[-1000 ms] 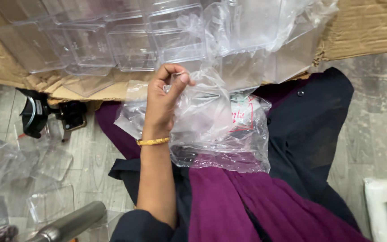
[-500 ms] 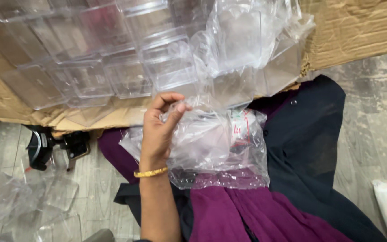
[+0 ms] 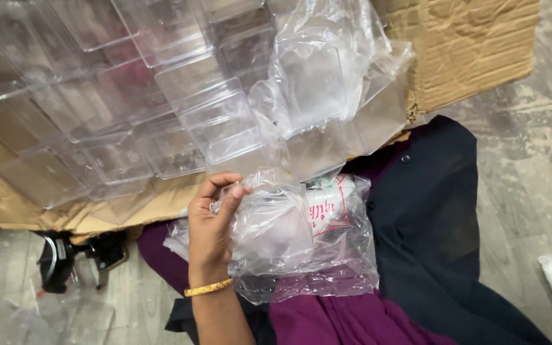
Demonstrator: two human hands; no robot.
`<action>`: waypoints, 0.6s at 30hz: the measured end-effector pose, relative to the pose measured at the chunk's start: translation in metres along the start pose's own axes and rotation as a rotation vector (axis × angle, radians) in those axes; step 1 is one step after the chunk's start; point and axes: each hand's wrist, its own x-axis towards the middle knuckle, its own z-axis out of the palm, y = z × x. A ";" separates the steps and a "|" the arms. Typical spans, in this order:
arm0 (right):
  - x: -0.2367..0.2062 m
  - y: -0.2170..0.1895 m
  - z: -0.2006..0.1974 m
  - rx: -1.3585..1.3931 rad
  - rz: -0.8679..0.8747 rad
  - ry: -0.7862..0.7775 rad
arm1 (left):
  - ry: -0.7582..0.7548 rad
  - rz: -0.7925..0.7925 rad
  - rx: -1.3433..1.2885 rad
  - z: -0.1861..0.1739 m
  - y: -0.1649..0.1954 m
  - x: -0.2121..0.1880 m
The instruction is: The person sits on the floor in front of a cardboard box filled with clear plastic boxes. They take boxes out one at a time, pull the plastic bag wrapping off each box by hand, and stack the unwrapped boxes.
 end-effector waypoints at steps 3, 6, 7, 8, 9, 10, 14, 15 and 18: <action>0.001 0.005 0.002 0.005 -0.013 -0.001 | 0.017 -0.004 0.008 0.003 0.005 0.002; -0.006 0.003 0.003 0.003 -0.013 -0.011 | 0.001 -0.056 0.067 0.006 0.015 0.002; -0.010 0.002 0.003 0.003 -0.014 -0.013 | -0.013 -0.033 0.124 0.008 0.018 0.006; -0.016 0.003 0.005 0.001 -0.012 -0.014 | -0.019 -0.019 0.183 0.010 0.021 0.008; -0.022 0.003 0.007 0.007 -0.011 -0.019 | -0.018 -0.007 0.246 0.010 0.026 0.007; -0.025 0.004 0.009 0.014 -0.013 -0.013 | -0.044 0.015 0.249 0.008 0.032 0.008; -0.027 0.006 0.011 0.017 -0.023 -0.019 | -0.157 0.074 0.272 0.010 0.050 0.014; -0.026 0.006 0.013 0.026 -0.026 -0.029 | -0.175 0.081 0.296 0.009 0.055 0.013; -0.017 0.007 0.025 0.029 -0.030 -0.020 | -0.184 0.072 0.311 0.011 0.067 0.013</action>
